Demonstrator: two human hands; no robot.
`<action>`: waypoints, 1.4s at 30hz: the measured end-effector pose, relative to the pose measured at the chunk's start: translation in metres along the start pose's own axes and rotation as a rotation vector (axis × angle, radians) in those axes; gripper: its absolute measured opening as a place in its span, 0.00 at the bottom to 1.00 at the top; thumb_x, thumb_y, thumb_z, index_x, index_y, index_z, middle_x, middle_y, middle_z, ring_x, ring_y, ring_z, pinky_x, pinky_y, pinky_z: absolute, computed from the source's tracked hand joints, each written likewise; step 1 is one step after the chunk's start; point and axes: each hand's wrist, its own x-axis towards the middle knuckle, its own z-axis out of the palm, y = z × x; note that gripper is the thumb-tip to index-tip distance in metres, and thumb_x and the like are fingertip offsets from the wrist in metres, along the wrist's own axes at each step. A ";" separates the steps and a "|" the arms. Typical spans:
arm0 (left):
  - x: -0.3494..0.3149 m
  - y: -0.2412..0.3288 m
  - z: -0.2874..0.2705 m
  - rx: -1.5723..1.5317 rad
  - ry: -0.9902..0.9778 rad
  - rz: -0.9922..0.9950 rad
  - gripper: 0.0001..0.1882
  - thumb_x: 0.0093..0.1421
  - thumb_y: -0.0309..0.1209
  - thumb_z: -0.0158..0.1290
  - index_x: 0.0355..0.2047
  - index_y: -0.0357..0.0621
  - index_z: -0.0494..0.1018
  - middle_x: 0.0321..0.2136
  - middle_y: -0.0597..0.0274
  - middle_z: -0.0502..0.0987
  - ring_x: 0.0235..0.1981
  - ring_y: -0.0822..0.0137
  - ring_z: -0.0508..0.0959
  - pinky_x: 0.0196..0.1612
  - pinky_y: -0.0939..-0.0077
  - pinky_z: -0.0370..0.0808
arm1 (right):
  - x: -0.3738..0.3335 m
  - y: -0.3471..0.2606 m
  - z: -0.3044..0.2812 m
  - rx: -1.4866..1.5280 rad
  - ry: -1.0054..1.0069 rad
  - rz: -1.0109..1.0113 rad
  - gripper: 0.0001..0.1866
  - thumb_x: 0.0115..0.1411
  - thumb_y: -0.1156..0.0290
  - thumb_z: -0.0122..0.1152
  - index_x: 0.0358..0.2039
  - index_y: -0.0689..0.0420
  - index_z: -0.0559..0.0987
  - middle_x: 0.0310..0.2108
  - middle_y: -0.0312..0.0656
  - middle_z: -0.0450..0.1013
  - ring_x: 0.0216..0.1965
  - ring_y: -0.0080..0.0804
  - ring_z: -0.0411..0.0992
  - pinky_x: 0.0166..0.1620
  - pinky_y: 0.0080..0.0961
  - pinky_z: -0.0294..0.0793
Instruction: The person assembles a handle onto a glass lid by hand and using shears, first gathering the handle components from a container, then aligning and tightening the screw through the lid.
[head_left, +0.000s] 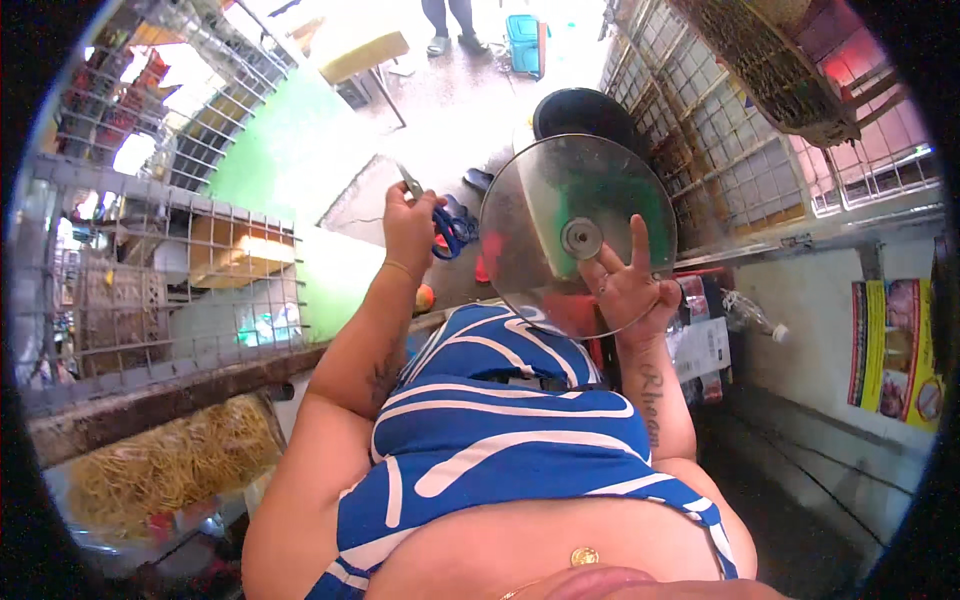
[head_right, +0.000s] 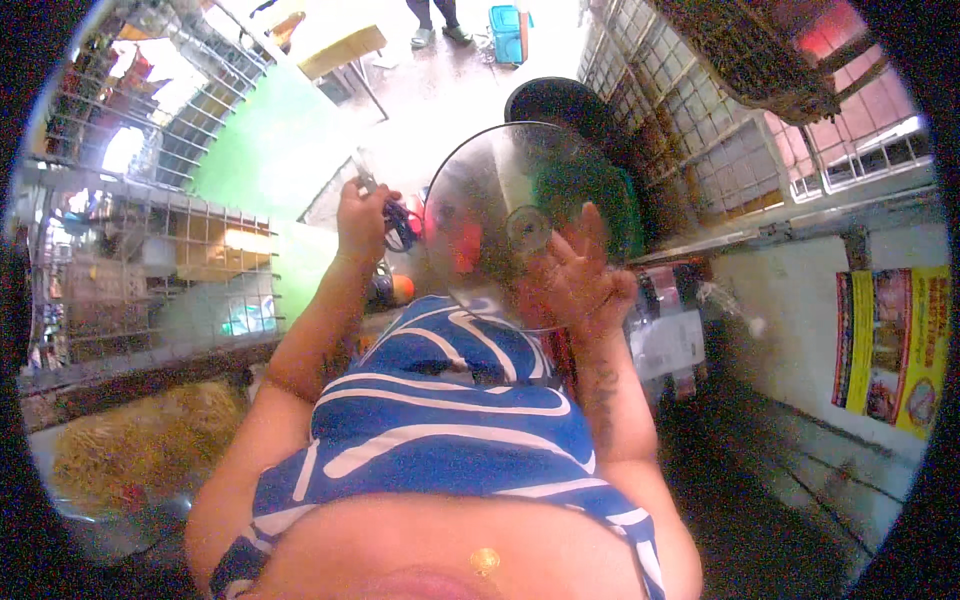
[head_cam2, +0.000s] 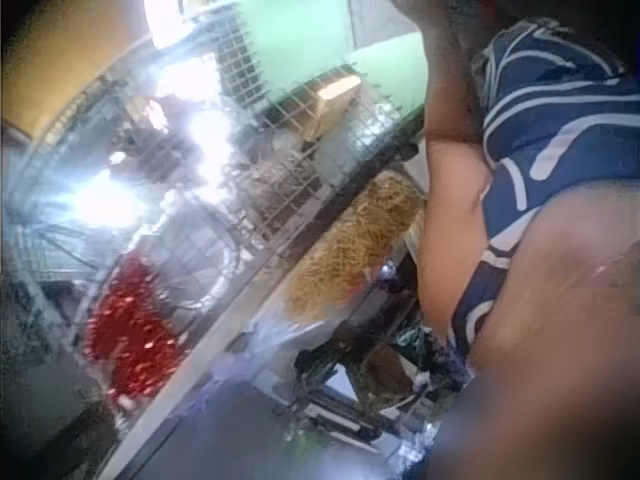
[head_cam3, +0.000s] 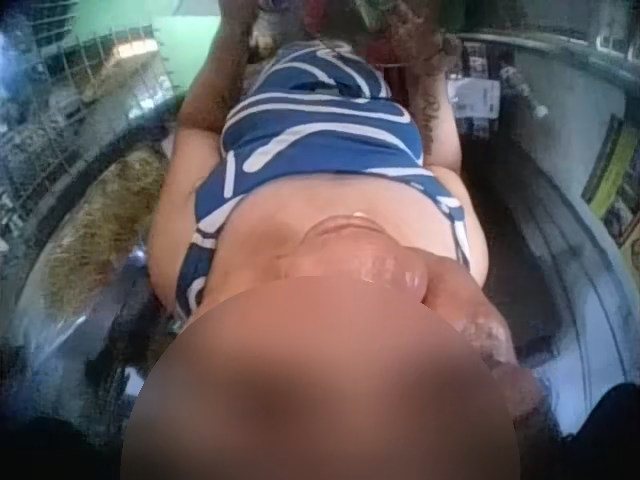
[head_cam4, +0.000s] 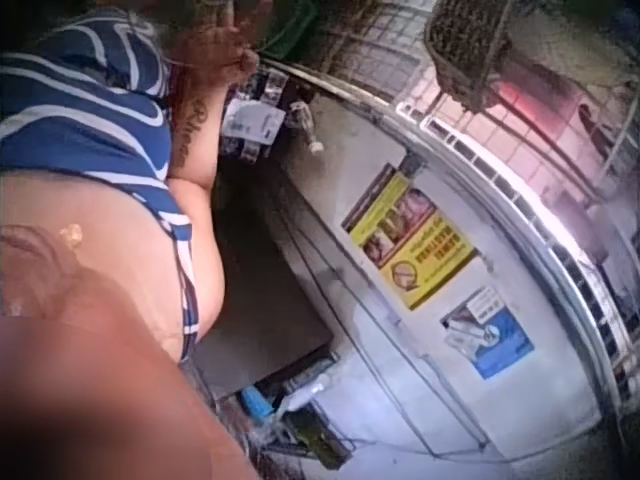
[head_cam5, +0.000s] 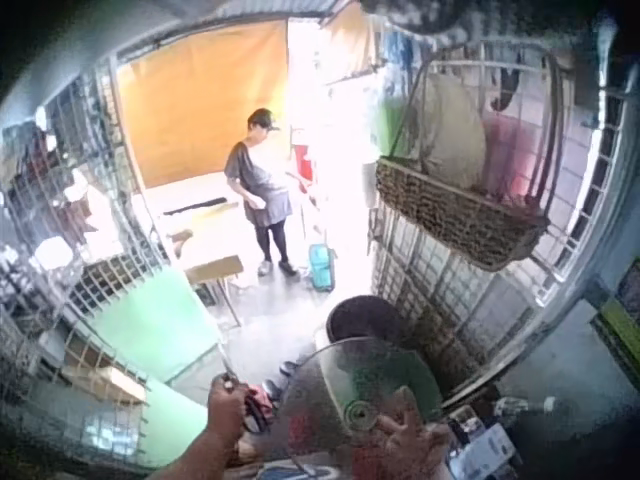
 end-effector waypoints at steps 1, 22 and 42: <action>0.012 0.014 0.005 -0.015 0.001 0.051 0.17 0.65 0.24 0.52 0.53 0.39 0.64 0.31 0.55 0.80 0.26 0.71 0.79 0.25 0.77 0.74 | 0.007 -0.006 -0.003 0.034 0.003 0.002 0.56 0.44 0.59 0.70 0.74 0.37 0.54 0.72 0.66 0.40 0.72 0.64 0.45 0.72 0.50 0.48; 0.152 0.118 0.148 1.125 -1.005 0.692 0.22 0.57 0.23 0.56 0.53 0.49 0.74 0.41 0.50 0.78 0.44 0.49 0.79 0.46 0.62 0.77 | 0.199 -0.079 -0.070 -0.055 0.015 -0.214 0.54 0.47 0.59 0.67 0.73 0.52 0.53 0.71 0.70 0.42 0.72 0.62 0.47 0.70 0.53 0.54; 0.434 0.145 0.156 0.749 -1.263 1.045 0.24 0.53 0.19 0.57 0.51 0.49 0.76 0.40 0.50 0.72 0.35 0.51 0.77 0.39 0.63 0.78 | 0.405 0.028 -0.117 -0.167 0.212 -0.568 0.50 0.51 0.52 0.64 0.70 0.60 0.55 0.69 0.65 0.51 0.71 0.58 0.52 0.72 0.52 0.50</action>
